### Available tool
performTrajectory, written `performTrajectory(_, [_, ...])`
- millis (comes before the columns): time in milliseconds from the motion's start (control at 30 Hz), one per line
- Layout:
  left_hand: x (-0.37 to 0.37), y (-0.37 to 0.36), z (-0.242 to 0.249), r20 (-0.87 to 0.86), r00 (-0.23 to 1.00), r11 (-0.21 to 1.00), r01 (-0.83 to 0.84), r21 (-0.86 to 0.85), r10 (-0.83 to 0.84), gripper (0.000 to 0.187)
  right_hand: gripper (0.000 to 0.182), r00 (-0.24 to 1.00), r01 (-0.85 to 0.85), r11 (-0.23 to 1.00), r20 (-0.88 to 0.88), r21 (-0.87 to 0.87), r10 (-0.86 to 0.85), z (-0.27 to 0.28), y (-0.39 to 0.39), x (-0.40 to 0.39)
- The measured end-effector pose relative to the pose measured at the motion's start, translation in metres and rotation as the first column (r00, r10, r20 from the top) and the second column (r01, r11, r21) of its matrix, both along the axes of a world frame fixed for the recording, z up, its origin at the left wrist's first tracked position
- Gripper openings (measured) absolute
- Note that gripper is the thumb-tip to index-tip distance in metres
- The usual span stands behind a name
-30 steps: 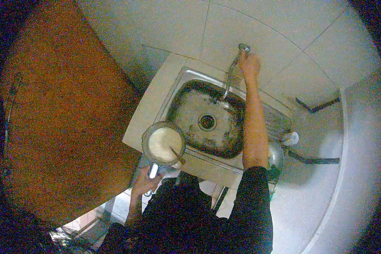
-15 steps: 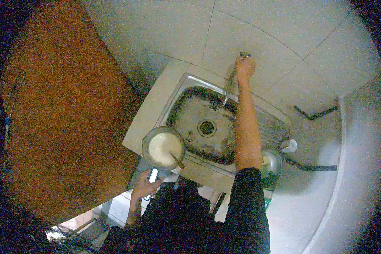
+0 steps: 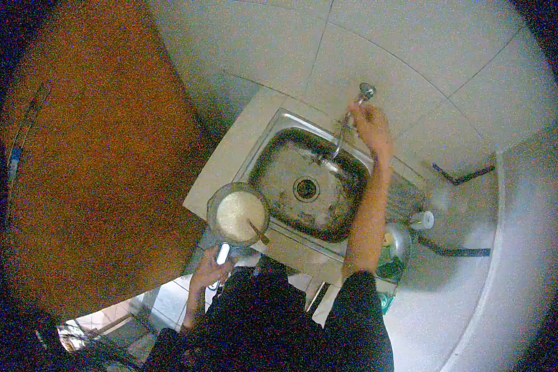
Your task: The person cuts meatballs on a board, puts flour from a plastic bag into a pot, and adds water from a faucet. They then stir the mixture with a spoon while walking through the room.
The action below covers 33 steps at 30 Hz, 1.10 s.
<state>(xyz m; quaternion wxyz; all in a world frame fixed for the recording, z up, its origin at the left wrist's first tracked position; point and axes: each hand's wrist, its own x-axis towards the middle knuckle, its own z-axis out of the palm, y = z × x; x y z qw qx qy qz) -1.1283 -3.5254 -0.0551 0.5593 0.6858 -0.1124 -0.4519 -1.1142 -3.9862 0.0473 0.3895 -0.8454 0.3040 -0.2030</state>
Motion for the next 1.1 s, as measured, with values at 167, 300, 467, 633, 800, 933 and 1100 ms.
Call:
performTrajectory(167, [-0.001,0.012,0.008,0.052,0.998,1.000,-0.023,-0.001,0.023,0.018,0.033,0.937,-0.304,0.944,0.215,0.124,0.274,0.019,0.092,-0.063])
performTrajectory(300, [-0.003,0.025,0.024,0.111,0.992,0.998,-0.064,0.009,0.062,0.017,0.036,0.809,-0.530,0.716,-0.524,-0.454,0.267,-0.052,0.137,-0.048])
performTrajectory(467, [-0.016,0.055,0.029,0.149,0.975,0.987,-0.159,-0.034,0.162,0.017,0.036,0.788,-0.582,0.797,-0.133,0.159,0.602,-0.070,0.232,-0.072])
performTrajectory(633, [-0.037,0.095,0.015,0.197,0.944,0.963,-0.248,-0.109,0.266,0.012,0.035,0.756,-0.616,0.783,-0.210,0.091,0.620,-0.042,0.326,-0.076])
performTrajectory(800, [-0.059,0.134,0.028,0.221,0.905,0.930,-0.368,-0.019,0.363,0.016,0.025,0.690,-0.720,0.694,-0.130,-0.019,0.712,-0.077,0.375,-0.067])
performTrajectory(933, [-0.082,0.165,0.024,0.157,0.842,0.854,-0.520,-0.021,0.516,0.021,0.012,0.743,-0.664,0.742,0.034,-0.088,0.669,-0.061,0.414,-0.038])
performTrajectory(1100, [-0.108,0.183,0.027,0.230,0.758,0.779,-0.627,0.004,0.610,0.024,0.011,0.458,-0.800,0.549,0.343,-0.243,0.820,-0.063,0.470,-0.009])
